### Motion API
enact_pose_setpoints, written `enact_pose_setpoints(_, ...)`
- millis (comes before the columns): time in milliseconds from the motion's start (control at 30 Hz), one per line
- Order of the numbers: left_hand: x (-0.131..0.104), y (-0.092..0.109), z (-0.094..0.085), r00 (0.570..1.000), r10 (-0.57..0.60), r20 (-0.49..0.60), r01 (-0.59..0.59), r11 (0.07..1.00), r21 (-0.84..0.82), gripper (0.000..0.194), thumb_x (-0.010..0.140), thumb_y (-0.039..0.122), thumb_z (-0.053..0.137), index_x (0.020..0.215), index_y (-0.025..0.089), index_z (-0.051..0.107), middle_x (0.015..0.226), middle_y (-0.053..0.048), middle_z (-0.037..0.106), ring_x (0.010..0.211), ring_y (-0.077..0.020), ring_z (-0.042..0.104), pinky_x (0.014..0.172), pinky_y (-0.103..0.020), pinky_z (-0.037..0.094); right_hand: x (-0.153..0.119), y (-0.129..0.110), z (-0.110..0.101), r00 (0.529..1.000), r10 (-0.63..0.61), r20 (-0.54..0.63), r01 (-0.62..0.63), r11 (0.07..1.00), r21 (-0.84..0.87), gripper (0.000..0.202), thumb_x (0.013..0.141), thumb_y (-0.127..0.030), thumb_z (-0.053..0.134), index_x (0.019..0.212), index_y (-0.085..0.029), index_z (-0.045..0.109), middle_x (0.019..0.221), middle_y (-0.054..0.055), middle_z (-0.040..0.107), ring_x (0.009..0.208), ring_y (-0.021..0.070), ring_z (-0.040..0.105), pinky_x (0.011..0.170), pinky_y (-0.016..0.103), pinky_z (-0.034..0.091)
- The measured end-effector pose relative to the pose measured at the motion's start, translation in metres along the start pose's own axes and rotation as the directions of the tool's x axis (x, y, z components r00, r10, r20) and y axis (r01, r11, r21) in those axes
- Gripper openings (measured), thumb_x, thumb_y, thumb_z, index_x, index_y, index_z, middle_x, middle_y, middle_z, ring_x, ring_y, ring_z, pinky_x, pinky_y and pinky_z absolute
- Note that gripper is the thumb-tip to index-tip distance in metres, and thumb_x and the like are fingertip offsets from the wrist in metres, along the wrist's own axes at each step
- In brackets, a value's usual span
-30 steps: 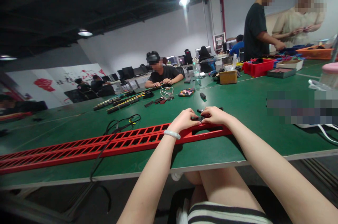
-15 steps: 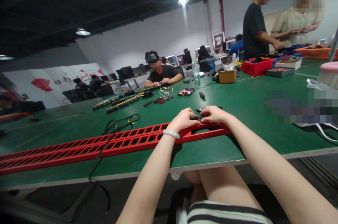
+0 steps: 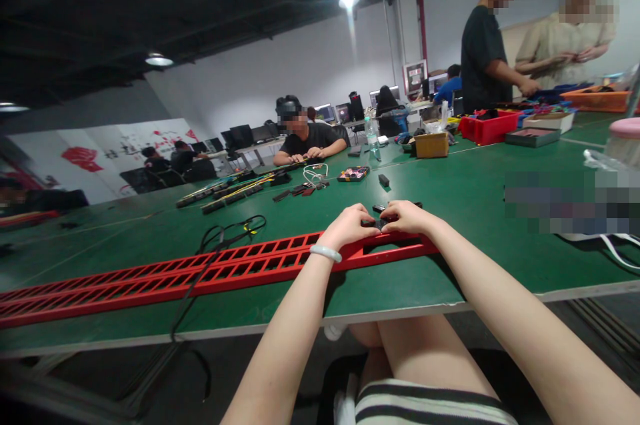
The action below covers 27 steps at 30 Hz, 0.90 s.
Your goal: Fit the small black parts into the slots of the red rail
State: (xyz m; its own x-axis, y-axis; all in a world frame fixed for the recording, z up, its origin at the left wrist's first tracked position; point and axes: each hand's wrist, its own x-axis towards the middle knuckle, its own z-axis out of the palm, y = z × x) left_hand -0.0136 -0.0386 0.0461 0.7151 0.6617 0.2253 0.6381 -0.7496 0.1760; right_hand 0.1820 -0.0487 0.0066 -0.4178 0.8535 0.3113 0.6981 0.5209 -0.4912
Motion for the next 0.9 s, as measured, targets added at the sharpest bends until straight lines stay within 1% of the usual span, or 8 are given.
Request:
enact_pose_setpoints(100,0.0001,-0.0002,0.0002,1.0,0.009,-0.001,-0.009,1.0,-0.002,0.032,0.067,0.044,0.055,0.081,0.019,0.068,0.083,-0.004,0.055,0.072,-0.0139,0.052,0.068,-0.021,0.04,-0.0001,0.0004,0.0001,1.0,-0.006,0.002,0.006,1.0,0.0,0.038,0.066,-0.042,0.059,0.096,-0.019,0.064,0.089,0.005,0.057,0.077,0.0168,0.054,0.068,0.025,0.04)
enact_pose_setpoints(200,-0.0001,0.0004,0.0004,1.0,0.004,0.005,-0.004,1.0,-0.004,0.032,0.067,0.043,0.054,0.082,0.019,0.069,0.083,-0.004,0.055,0.072,-0.0136,0.052,0.069,-0.021,0.04,-0.0003,0.0008,0.0006,1.0,-0.002,-0.001,0.002,1.0,0.012,0.036,0.065,-0.041,0.06,0.094,-0.019,0.065,0.09,0.005,0.056,0.077,0.0168,0.054,0.069,0.025,0.041)
enact_pose_setpoints(400,-0.0009,0.0032,-0.001,1.0,-0.007,0.001,0.007,1.0,-0.014,0.034,0.068,0.046,0.053,0.081,0.019,0.069,0.084,-0.004,0.055,0.072,-0.0137,0.053,0.069,-0.021,0.04,0.0004,0.0032,0.0021,0.999,0.038,-0.004,-0.038,0.998,0.05,0.036,0.063,-0.041,0.062,0.092,-0.02,0.065,0.091,0.004,0.056,0.076,0.0163,0.054,0.068,0.024,0.042)
enact_pose_setpoints(500,-0.0009,0.0032,-0.0018,1.0,-0.026,0.012,0.026,1.0,-0.009,0.033,0.067,0.045,0.054,0.082,0.019,0.069,0.084,-0.004,0.055,0.072,-0.0136,0.053,0.069,-0.021,0.04,0.0008,0.0046,0.0026,0.999,0.05,-0.004,-0.05,0.998,0.047,0.038,0.062,-0.042,0.063,0.094,-0.021,0.065,0.09,0.004,0.057,0.076,0.0162,0.054,0.067,0.025,0.042)
enact_pose_setpoints(600,-0.0006,0.0021,-0.0014,1.0,-0.012,0.002,0.012,1.0,0.002,0.031,0.066,0.043,0.055,0.081,0.019,0.069,0.083,-0.003,0.055,0.073,-0.0139,0.053,0.068,-0.021,0.041,0.0005,0.0054,0.0022,0.999,0.034,0.002,-0.035,0.998,0.043,0.04,0.063,-0.042,0.062,0.096,-0.02,0.064,0.091,0.004,0.057,0.076,0.0164,0.054,0.068,0.025,0.042)
enact_pose_setpoints(733,0.0001,0.0006,0.0,1.0,0.006,-0.004,-0.006,1.0,0.007,0.03,0.066,0.043,0.055,0.08,0.019,0.069,0.082,-0.003,0.055,0.073,-0.0141,0.053,0.068,-0.021,0.041,-0.0005,0.005,0.0003,1.0,-0.008,0.022,0.007,0.999,0.032,0.037,0.066,-0.039,0.059,0.097,-0.019,0.064,0.094,0.006,0.056,0.081,0.0177,0.054,0.073,0.026,0.041)
enact_pose_setpoints(833,0.0006,-0.0001,0.0004,1.0,-0.012,0.002,0.012,1.0,0.004,0.031,0.066,0.044,0.055,0.081,0.019,0.068,0.083,-0.003,0.055,0.074,-0.0141,0.052,0.069,-0.021,0.04,-0.0009,0.004,-0.0008,0.999,-0.003,0.032,0.002,1.0,0.023,0.037,0.067,-0.038,0.059,0.098,-0.018,0.064,0.094,0.006,0.056,0.081,0.0177,0.054,0.073,0.025,0.041)
enact_pose_setpoints(900,0.0008,-0.0006,0.0004,1.0,-0.003,-0.003,0.003,1.0,0.004,0.032,0.066,0.044,0.054,0.08,0.019,0.068,0.082,-0.004,0.055,0.073,-0.0142,0.052,0.068,-0.021,0.04,-0.0009,0.0034,-0.001,0.999,-0.002,0.033,0.001,1.0,0.016,0.037,0.067,-0.038,0.058,0.099,-0.018,0.064,0.094,0.006,0.056,0.081,0.0177,0.054,0.073,0.025,0.041)
